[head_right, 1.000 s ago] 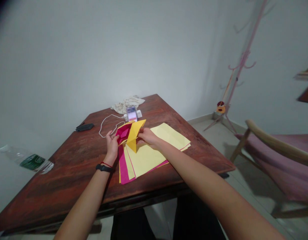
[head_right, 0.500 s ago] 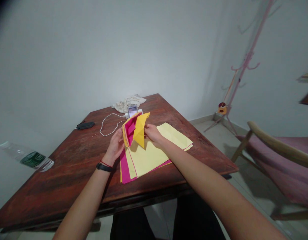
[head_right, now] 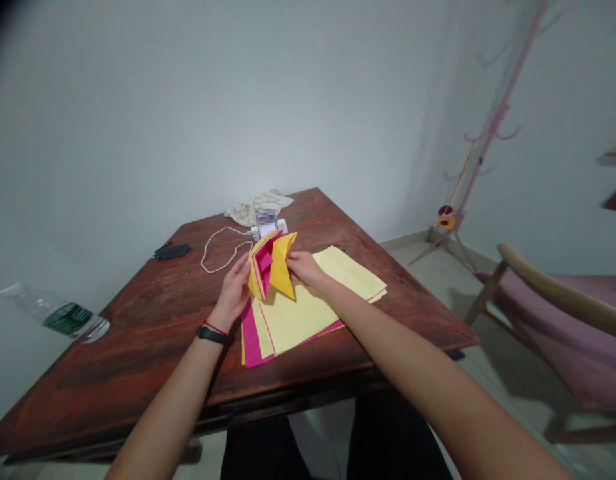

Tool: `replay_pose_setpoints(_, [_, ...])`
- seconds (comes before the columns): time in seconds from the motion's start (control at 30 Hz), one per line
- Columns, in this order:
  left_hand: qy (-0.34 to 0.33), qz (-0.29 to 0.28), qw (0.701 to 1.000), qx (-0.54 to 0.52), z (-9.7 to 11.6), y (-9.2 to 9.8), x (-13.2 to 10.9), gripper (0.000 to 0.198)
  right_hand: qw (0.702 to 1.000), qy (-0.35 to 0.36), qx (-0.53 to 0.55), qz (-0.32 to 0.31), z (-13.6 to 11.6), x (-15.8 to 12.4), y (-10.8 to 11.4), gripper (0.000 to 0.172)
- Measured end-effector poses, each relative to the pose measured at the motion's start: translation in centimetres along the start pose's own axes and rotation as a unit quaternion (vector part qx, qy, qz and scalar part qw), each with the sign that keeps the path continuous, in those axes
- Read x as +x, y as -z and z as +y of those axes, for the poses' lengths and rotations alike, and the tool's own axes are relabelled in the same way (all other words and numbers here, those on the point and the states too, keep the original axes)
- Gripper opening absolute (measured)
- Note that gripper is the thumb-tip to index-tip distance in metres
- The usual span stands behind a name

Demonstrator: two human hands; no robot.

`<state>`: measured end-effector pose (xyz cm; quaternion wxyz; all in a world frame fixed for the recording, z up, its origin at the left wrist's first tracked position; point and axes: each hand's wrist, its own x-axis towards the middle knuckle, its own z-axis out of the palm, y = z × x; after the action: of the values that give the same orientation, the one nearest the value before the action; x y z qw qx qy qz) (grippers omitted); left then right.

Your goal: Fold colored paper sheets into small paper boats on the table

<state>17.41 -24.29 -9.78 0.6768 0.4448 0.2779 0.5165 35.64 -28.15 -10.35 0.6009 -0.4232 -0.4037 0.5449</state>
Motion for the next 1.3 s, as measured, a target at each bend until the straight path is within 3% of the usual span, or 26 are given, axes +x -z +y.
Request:
replay_pose_setpoints(0.37, [-0.031,0.045,0.998,0.031,-0.3,0.2,0.3,0.061,1.000,-0.008,0.017,0.011,-0.3,-0.2,0.0,0.013])
replay_pose_setpoints(0.53, [-0.089,0.039,0.992,0.085,-0.3,0.0,0.2,0.057,1.000,-0.019,0.014,0.015,-0.3,-0.2,-0.1,0.011])
replay_pose_setpoints(0.67, [-0.147,0.003,0.976,0.159,0.0,-0.4,-0.4,0.052,1.000,-0.030,0.004,0.005,-0.3,-0.3,-0.3,0.012])
replay_pose_setpoints(0.83, [-0.120,-0.072,0.970,0.200,0.0,-0.8,-1.0,0.051,1.000,0.005,-0.016,-0.015,0.0,-0.5,-0.4,0.018])
replay_pose_setpoints(1.1, [-0.106,-0.082,0.971,0.200,-0.1,-1.4,-1.6,0.049,0.999,0.039,-0.015,-0.008,0.4,-0.6,-0.4,0.027])
replay_pose_setpoints(1.2, [-0.137,-0.080,0.962,0.223,-0.1,-2.0,-2.2,0.042,0.999,0.034,-0.010,0.001,0.4,-0.7,-0.6,0.025])
replay_pose_setpoints(1.3, [-0.193,-0.102,0.931,0.292,-0.2,-2.6,-2.9,0.056,0.999,0.041,0.005,0.010,0.3,-0.9,-0.8,0.028])
